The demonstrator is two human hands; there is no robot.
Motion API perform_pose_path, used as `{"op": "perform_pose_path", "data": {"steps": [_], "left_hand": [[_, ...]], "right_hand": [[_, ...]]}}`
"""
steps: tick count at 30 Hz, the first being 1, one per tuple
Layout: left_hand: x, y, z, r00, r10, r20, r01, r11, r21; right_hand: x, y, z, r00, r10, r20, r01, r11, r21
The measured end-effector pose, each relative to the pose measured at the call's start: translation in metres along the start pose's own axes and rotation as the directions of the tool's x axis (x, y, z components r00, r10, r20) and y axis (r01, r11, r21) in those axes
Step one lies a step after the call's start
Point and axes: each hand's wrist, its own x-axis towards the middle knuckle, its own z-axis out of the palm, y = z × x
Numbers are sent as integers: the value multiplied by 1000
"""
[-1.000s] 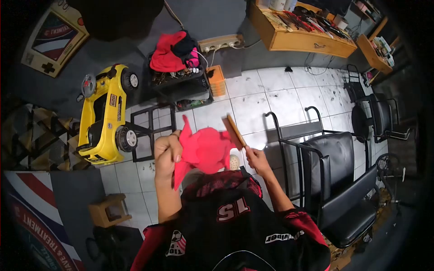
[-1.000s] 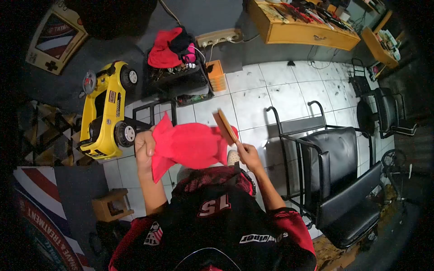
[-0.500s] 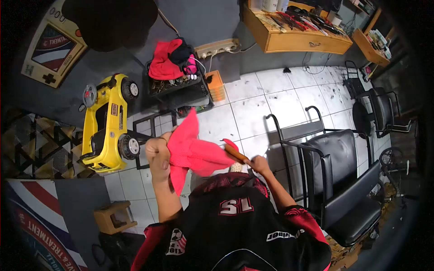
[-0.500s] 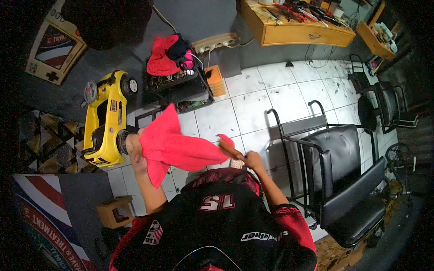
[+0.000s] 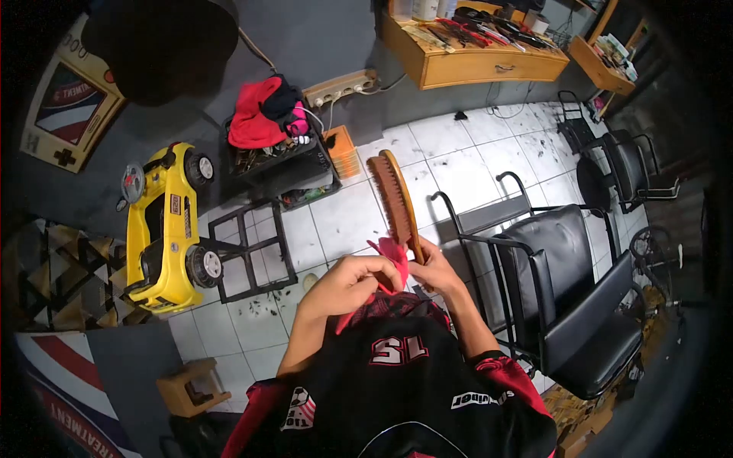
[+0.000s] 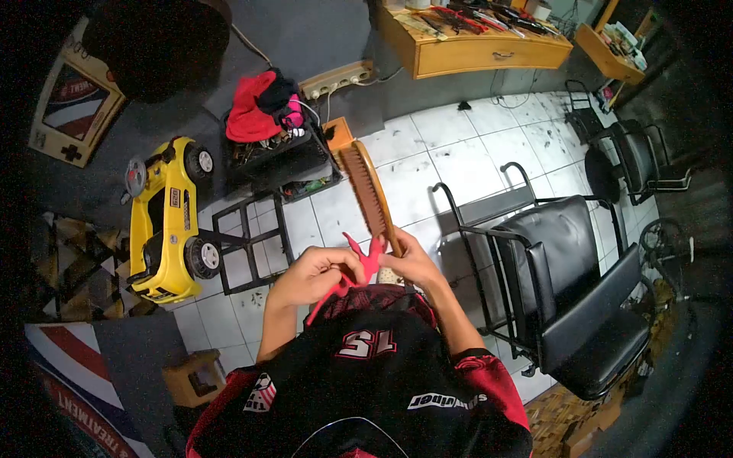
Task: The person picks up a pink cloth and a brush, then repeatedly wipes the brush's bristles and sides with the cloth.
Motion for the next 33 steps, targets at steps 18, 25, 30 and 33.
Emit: {"op": "perform_pose_path", "data": {"steps": [18, 25, 30, 33], "left_hand": [[13, -21, 16, 907, 147, -396, 42, 901, 431], [17, -11, 5, 802, 350, -484, -73, 862, 502], [13, 15, -8, 804, 376, -460, -48, 812, 581], [5, 30, -4, 782, 357, -512, -179, 914, 363]], "right_hand": [[-7, -17, 39, 804, -494, -330, 373, 852, -368], [-16, 26, 17, 952, -304, -46, 287, 932, -221], [11, 118, -35, 998, -26, -60, -40, 475, -879], [11, 209, -97, 909, 350, -227, -327, 263, -908]]}}
